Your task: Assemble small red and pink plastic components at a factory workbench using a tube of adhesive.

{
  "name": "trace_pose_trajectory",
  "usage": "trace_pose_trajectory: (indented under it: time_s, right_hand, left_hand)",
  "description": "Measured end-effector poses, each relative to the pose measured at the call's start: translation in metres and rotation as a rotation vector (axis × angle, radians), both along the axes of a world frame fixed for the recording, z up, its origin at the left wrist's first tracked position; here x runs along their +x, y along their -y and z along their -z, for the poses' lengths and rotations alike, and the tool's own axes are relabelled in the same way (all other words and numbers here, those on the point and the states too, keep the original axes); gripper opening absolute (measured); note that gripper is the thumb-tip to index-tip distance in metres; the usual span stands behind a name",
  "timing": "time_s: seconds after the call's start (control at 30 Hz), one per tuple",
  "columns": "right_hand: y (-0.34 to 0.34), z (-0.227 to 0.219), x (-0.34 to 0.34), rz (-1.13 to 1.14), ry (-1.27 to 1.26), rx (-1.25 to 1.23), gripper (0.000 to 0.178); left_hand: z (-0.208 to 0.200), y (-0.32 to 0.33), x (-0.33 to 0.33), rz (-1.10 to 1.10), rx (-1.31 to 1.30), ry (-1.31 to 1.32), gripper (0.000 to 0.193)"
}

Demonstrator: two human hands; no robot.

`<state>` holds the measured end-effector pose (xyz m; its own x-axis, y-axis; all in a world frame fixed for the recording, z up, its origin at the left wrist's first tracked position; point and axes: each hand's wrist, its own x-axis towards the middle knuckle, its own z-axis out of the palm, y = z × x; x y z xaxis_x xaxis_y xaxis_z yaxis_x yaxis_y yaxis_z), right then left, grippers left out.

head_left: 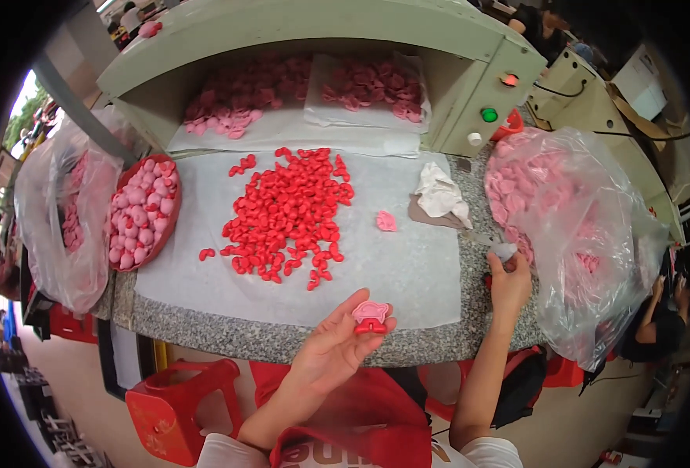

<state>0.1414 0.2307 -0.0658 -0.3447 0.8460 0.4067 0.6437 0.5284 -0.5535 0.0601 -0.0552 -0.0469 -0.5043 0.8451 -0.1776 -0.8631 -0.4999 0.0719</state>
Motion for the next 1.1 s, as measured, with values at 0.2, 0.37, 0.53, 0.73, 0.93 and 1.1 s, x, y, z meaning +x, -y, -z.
trace_pose_trajectory:
  time_s: [0.2,0.37,0.53,0.73,0.93,1.1]
  right_hand:
    - [0.050,-0.011,-0.008,-0.385,-0.564,-0.451,0.033]
    - [0.124,-0.061,0.003,-0.723,-0.453,-0.698,0.028]
    - [0.139,-0.072,0.020,-0.972,-0.401,-0.635,0.034]
    - [0.154,-0.087,0.010,-1.099,-0.572,-0.231,0.031]
    - [0.162,-0.090,0.009,-1.097,-0.466,-0.232,0.033]
    - [0.164,-0.095,0.009,-1.087,-0.401,-0.166,0.033]
  left_hand:
    - [-0.003,0.010,-0.004,-0.033,-0.027,0.024,0.042]
    - [-0.001,0.017,-0.005,-0.017,-0.056,-0.034,0.043]
    - [-0.014,0.017,-0.005,-0.076,-0.131,-0.113,0.044]
    - [-0.022,0.018,-0.001,-0.116,-0.209,-0.165,0.045]
    - [-0.029,0.019,0.000,-0.116,-0.226,-0.145,0.046]
    - [-0.030,0.020,0.001,-0.107,-0.256,-0.193,0.046]
